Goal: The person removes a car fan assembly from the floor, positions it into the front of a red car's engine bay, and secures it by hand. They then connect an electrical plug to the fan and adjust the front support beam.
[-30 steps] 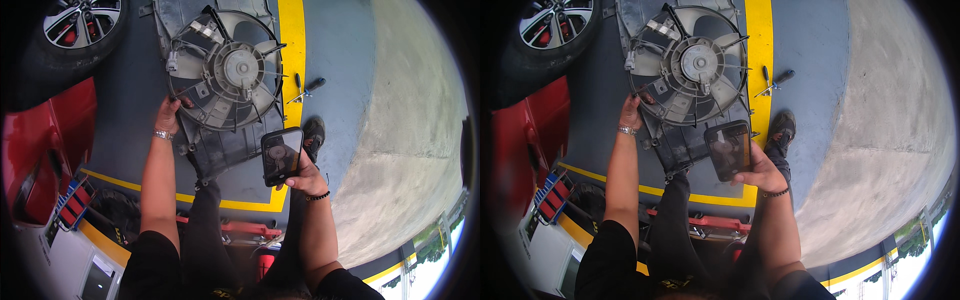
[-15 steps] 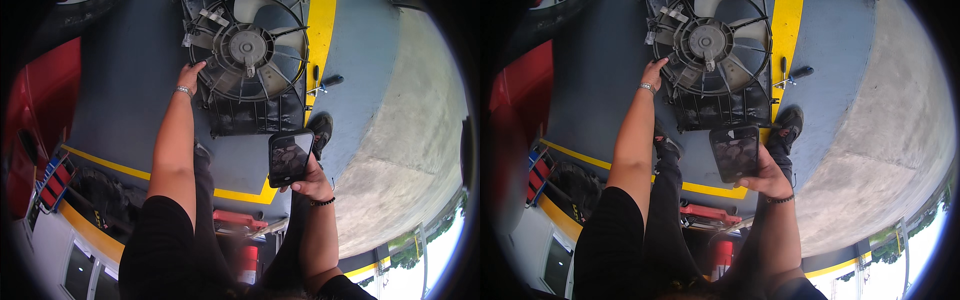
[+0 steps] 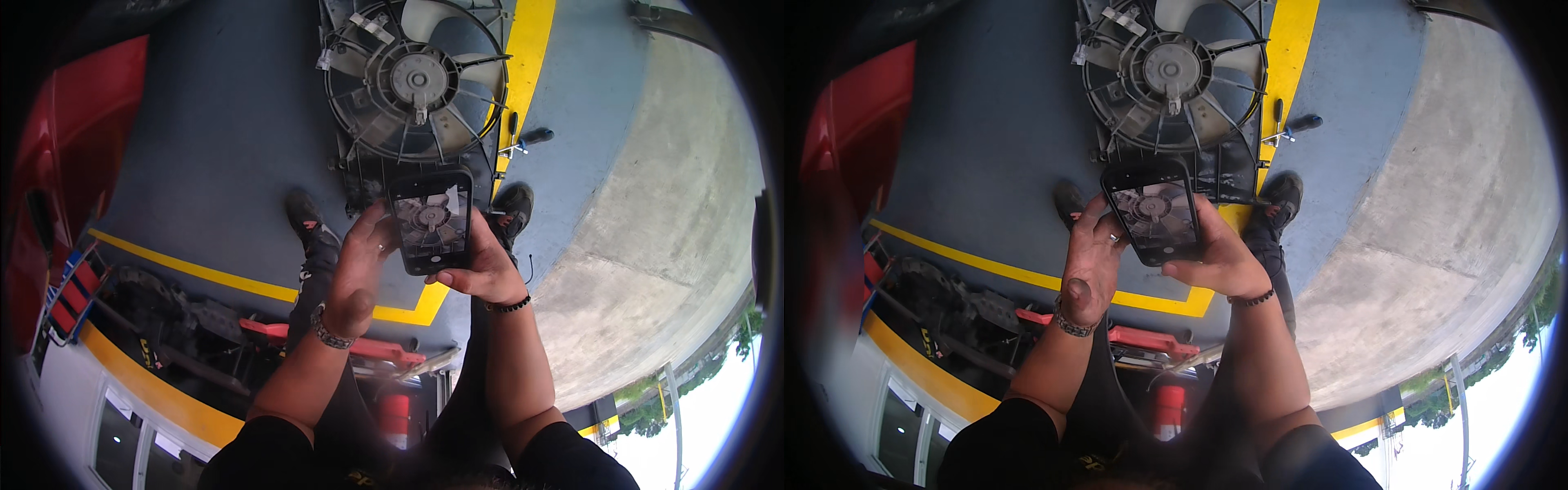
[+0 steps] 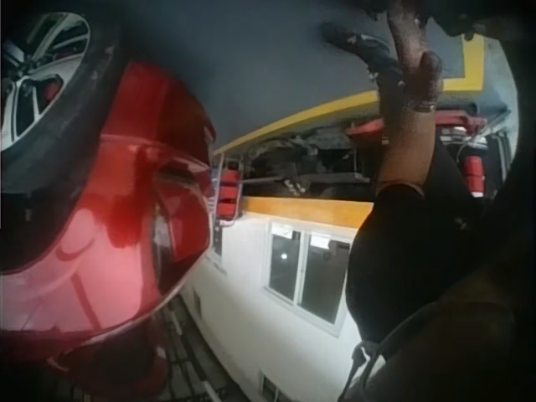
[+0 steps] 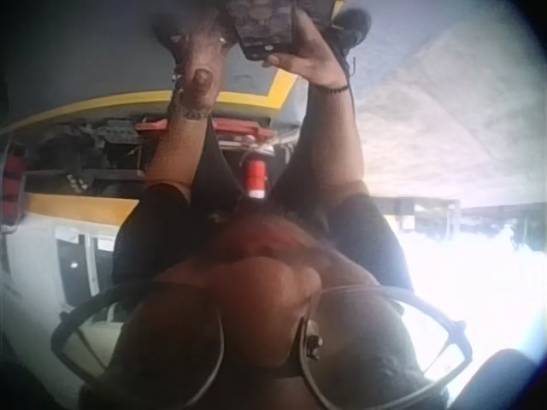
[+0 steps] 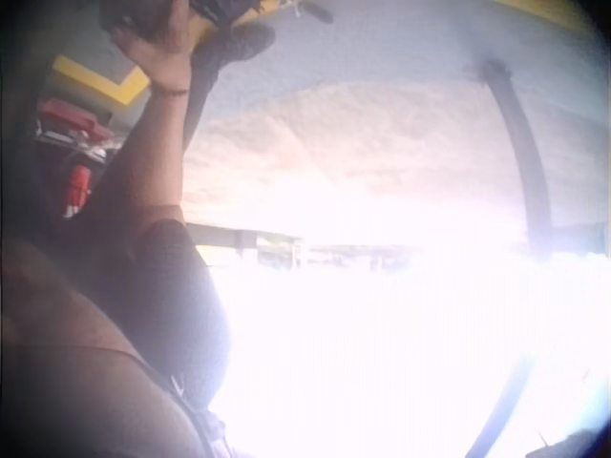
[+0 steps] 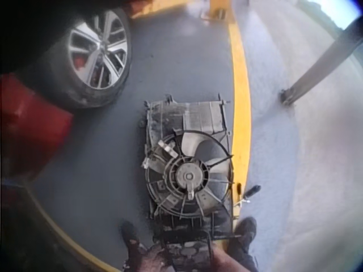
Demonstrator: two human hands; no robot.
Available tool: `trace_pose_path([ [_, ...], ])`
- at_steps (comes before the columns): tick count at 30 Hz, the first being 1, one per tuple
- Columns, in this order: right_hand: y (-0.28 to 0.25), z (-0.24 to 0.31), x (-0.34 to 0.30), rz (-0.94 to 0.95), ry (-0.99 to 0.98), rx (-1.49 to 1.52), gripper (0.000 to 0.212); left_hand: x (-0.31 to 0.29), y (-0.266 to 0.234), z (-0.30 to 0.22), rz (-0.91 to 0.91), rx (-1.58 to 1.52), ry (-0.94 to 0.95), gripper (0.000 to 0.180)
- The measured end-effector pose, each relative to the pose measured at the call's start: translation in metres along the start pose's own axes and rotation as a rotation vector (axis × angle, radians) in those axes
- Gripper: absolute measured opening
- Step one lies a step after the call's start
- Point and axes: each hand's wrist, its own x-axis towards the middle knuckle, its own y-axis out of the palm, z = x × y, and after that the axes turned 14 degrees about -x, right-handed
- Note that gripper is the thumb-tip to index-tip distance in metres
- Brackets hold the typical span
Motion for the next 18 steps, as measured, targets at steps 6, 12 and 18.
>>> trace_pose_path([
  [6,0.012,0.017,0.006,0.056,0.04,-0.067,0.092,-0.004,0.024,-0.007,0.091,0.054,0.012,0.129],
  [12,0.017,0.031,-0.001,0.136,-0.018,-0.21,0.083,-0.015,0.026,0.01,0.109,0.06,0.037,0.12],
  [18,0.018,0.032,-0.002,0.107,-0.083,-0.312,0.077,-0.013,0.024,0.013,0.129,0.105,0.035,0.115],
])
